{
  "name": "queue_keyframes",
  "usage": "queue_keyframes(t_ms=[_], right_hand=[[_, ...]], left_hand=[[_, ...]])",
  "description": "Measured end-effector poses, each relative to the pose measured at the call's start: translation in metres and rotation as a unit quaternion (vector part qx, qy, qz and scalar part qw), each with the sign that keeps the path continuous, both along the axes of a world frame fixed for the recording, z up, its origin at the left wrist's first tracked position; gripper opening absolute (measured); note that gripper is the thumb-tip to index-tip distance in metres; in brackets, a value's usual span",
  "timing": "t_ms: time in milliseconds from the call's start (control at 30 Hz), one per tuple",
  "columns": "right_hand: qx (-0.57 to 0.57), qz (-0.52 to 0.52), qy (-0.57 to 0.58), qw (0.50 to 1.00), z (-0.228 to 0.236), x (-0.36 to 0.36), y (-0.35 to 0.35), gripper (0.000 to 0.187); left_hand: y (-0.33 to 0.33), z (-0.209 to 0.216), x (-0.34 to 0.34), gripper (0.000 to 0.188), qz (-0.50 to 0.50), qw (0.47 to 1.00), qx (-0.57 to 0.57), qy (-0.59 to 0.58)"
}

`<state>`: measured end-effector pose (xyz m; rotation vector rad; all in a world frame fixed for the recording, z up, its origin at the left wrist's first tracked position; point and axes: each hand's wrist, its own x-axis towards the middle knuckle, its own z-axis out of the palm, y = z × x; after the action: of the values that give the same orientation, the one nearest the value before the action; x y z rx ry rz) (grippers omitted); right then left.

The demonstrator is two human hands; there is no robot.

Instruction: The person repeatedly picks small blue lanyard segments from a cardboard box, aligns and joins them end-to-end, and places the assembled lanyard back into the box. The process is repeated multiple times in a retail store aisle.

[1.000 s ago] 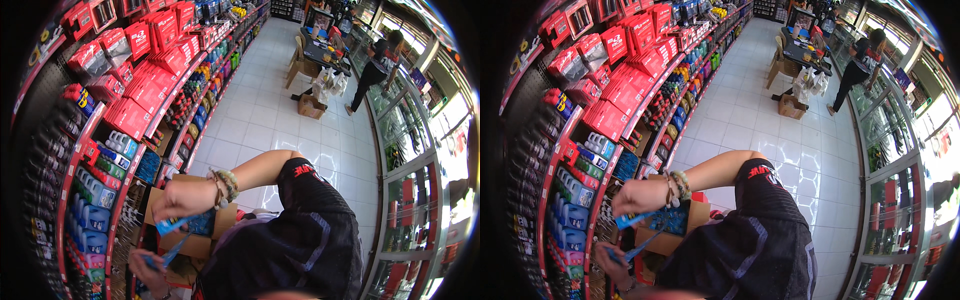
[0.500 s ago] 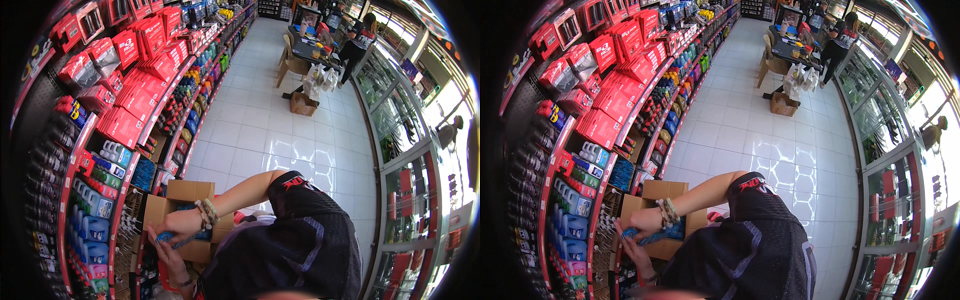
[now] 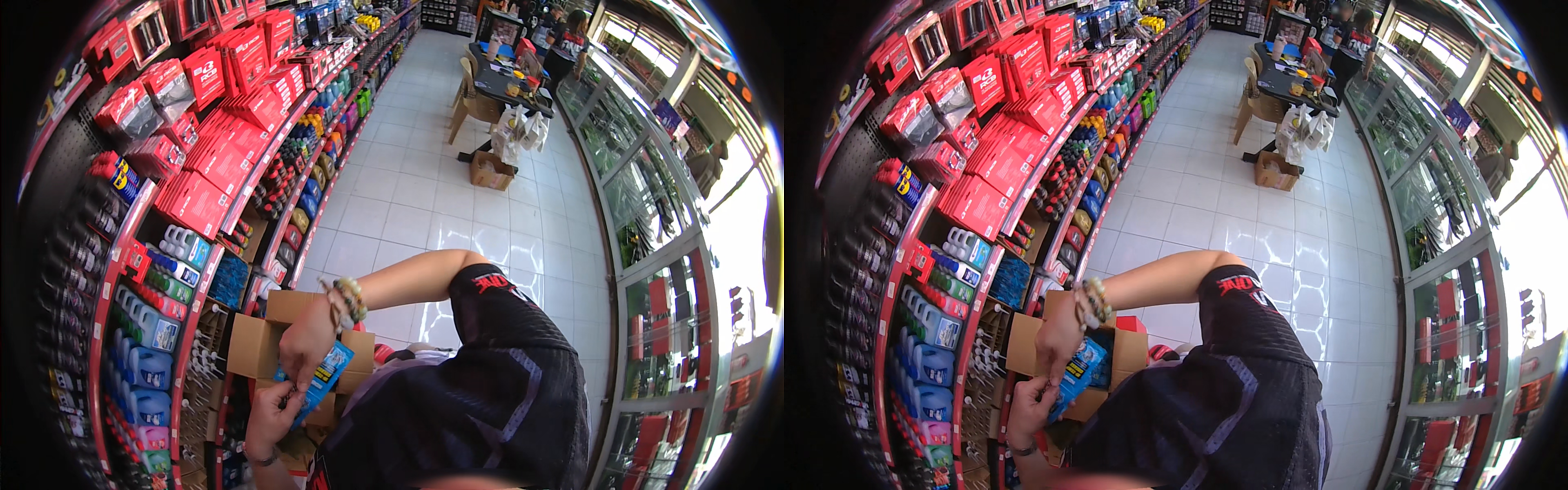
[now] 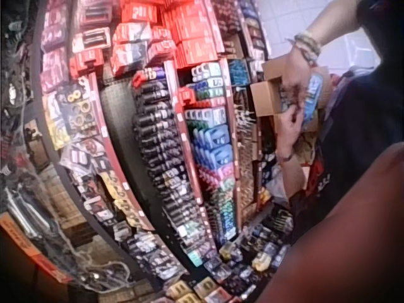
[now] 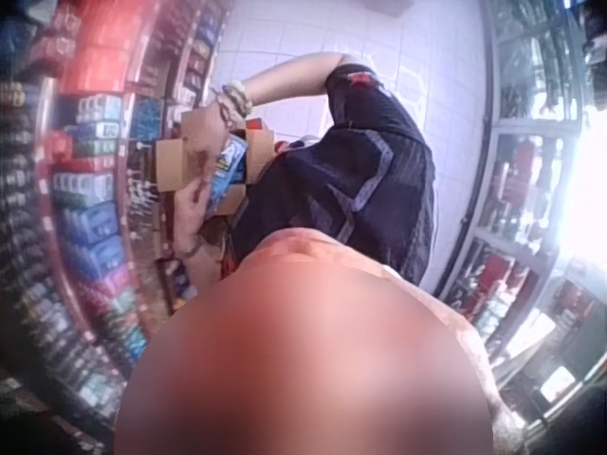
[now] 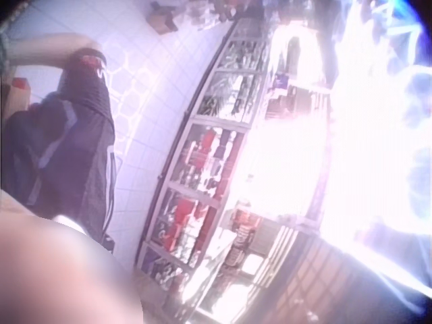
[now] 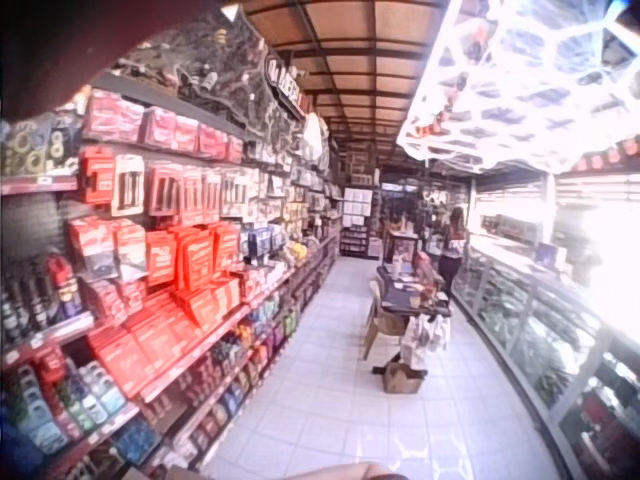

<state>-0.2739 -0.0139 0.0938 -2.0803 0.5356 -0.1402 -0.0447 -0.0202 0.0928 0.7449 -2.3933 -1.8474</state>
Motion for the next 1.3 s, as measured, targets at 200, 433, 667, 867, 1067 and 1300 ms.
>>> queue_keyframes(t_ms=[200,433,667,867,1067,1300], right_hand=[[-0.033,0.012,-0.002,0.999,0.021,0.020,0.012,0.039],[-0.095,-0.105,-0.154,0.978,0.028,0.031,0.025,0.032],[-0.159,-0.299,-0.288,0.895,0.030,0.013,0.021,0.029],[-0.206,-0.330,-0.065,0.919,-0.028,0.025,0.001,0.036],[-0.222,-0.238,-0.246,0.913,-0.053,0.069,-0.005,0.054],[-0.050,-0.338,-0.244,0.908,-0.007,0.059,0.005,0.029]], left_hand=[[0.003,0.025,0.014,0.026,0.008,0.994,-0.014,-0.104],[0.018,0.021,0.036,0.034,0.132,0.958,-0.249,0.049],[0.006,-0.001,0.064,0.035,0.358,0.894,-0.191,0.191],[0.010,-0.022,0.052,0.037,0.420,0.849,-0.186,0.261],[0.005,-0.043,0.025,0.037,0.413,0.832,-0.242,0.279],[0.000,-0.094,0.026,0.049,0.376,0.871,-0.141,0.283]])
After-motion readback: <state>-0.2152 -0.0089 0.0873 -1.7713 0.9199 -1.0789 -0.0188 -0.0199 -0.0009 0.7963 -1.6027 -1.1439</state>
